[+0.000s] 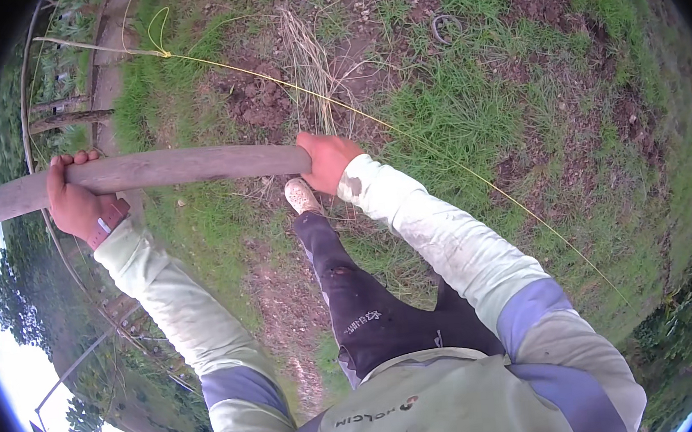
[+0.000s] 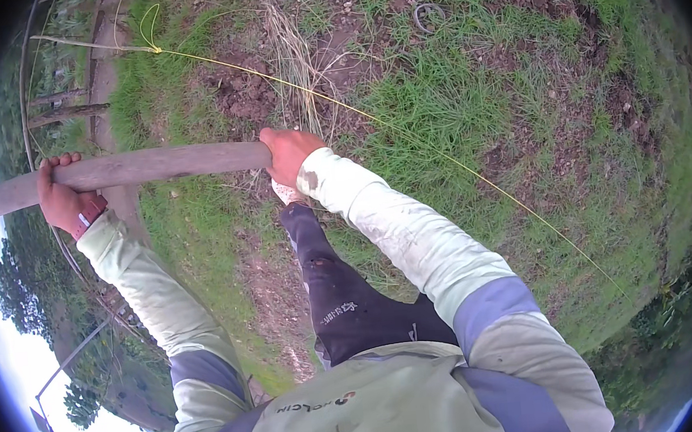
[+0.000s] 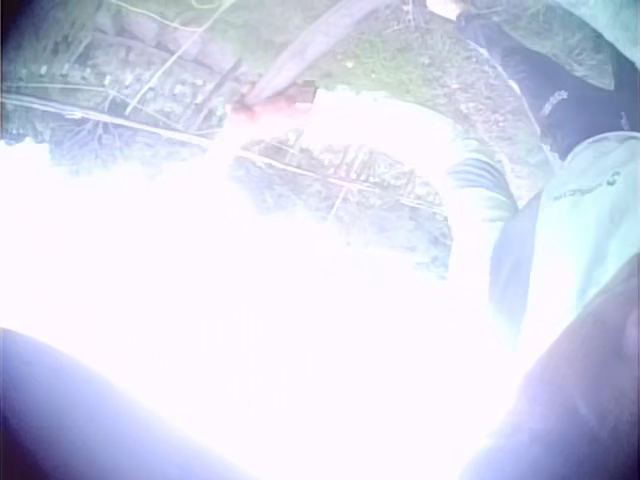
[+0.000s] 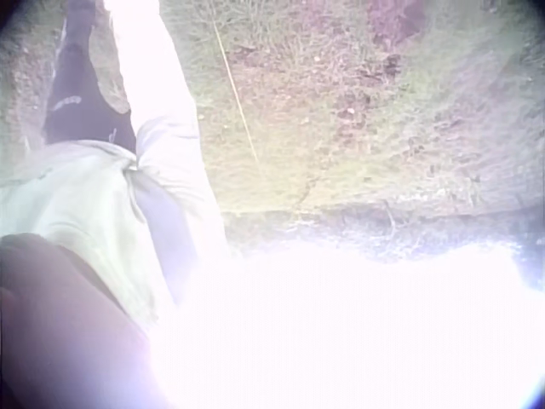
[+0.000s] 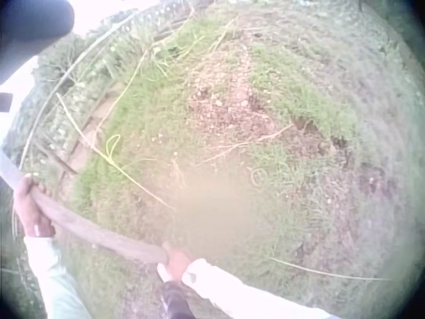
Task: The person uses a hoe to dig into the ground along a yellow string line, pulling the tool repeatedly to break up the grass and soil.
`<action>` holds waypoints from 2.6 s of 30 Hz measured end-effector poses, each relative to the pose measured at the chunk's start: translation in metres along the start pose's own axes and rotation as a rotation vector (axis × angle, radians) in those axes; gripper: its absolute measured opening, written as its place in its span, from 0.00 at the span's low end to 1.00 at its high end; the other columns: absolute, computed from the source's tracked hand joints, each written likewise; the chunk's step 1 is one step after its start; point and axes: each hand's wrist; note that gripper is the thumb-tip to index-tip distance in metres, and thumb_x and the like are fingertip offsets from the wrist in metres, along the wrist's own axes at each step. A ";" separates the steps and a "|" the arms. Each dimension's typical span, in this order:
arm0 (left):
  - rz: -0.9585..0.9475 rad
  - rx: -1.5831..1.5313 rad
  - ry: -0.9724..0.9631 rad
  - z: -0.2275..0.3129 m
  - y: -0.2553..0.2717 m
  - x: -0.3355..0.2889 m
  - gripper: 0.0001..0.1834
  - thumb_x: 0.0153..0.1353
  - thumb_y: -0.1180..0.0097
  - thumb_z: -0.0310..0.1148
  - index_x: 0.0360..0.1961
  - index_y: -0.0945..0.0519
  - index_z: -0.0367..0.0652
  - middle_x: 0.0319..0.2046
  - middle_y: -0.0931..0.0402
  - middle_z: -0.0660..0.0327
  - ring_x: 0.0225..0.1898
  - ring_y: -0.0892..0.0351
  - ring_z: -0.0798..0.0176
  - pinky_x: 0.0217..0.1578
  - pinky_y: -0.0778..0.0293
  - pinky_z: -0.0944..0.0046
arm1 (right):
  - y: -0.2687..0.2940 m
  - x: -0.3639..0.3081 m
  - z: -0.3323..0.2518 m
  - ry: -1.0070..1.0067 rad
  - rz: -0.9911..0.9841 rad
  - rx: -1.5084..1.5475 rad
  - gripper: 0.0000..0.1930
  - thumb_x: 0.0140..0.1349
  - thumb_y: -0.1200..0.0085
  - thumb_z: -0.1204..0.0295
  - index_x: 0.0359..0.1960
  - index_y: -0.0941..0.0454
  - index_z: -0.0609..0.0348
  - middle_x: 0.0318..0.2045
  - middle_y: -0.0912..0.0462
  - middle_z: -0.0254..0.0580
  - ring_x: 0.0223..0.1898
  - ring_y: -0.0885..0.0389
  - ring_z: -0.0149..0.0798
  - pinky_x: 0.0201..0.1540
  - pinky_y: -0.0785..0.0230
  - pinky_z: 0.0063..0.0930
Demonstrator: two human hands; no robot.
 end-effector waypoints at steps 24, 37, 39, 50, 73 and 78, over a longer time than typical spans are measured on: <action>-0.056 0.235 1.319 -0.437 0.050 -0.359 0.08 0.53 0.45 0.22 0.34 0.29 0.40 0.23 0.28 0.57 0.19 0.27 0.58 0.18 0.25 0.55 | -0.114 -0.336 0.134 -0.978 -0.287 -0.240 0.24 0.50 0.39 0.62 0.46 0.33 0.58 0.31 0.17 0.56 0.37 0.17 0.59 0.41 0.24 0.51; 0.024 0.075 0.750 -0.216 -0.022 -0.253 0.07 0.52 0.48 0.21 0.33 0.31 0.34 0.20 0.29 0.55 0.18 0.27 0.58 0.19 0.26 0.57 | -0.057 -0.270 0.172 -0.642 -0.065 -0.116 0.15 0.49 0.40 0.66 0.38 0.27 0.51 0.32 0.18 0.53 0.36 0.19 0.59 0.40 0.26 0.50; 0.041 0.101 0.645 -0.222 -0.036 -0.222 0.06 0.53 0.49 0.22 0.32 0.31 0.33 0.18 0.30 0.54 0.16 0.28 0.58 0.17 0.27 0.58 | -0.048 -0.229 0.181 -0.587 -0.063 -0.131 0.14 0.49 0.40 0.66 0.38 0.26 0.51 0.32 0.18 0.52 0.36 0.19 0.59 0.39 0.26 0.50; -0.007 0.183 1.362 -0.447 0.049 -0.316 0.07 0.58 0.47 0.29 0.35 0.30 0.40 0.22 0.31 0.60 0.20 0.29 0.60 0.19 0.27 0.55 | -0.083 -0.288 0.123 -0.943 -0.339 -0.269 0.22 0.49 0.38 0.65 0.42 0.33 0.61 0.29 0.18 0.57 0.35 0.17 0.58 0.40 0.23 0.48; 0.158 0.064 0.916 -0.345 0.008 -0.264 0.11 0.52 0.51 0.23 0.39 0.32 0.34 0.22 0.31 0.55 0.15 0.30 0.61 0.15 0.30 0.59 | -0.046 -0.248 0.185 -0.776 -0.224 -0.339 0.18 0.50 0.41 0.65 0.43 0.26 0.54 0.32 0.16 0.52 0.36 0.17 0.56 0.42 0.23 0.46; -0.028 0.345 1.287 -0.478 0.047 -0.304 0.11 0.51 0.44 0.23 0.35 0.29 0.33 0.19 0.29 0.53 0.13 0.29 0.56 0.14 0.31 0.53 | -0.111 -0.279 0.122 -1.064 -0.354 -0.234 0.25 0.50 0.40 0.62 0.48 0.30 0.61 0.37 0.18 0.60 0.42 0.18 0.59 0.46 0.25 0.50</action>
Point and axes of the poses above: each hand's wrist, its own x-axis towards the middle knuckle, its own y-axis out of the back of the hand, z = x × y
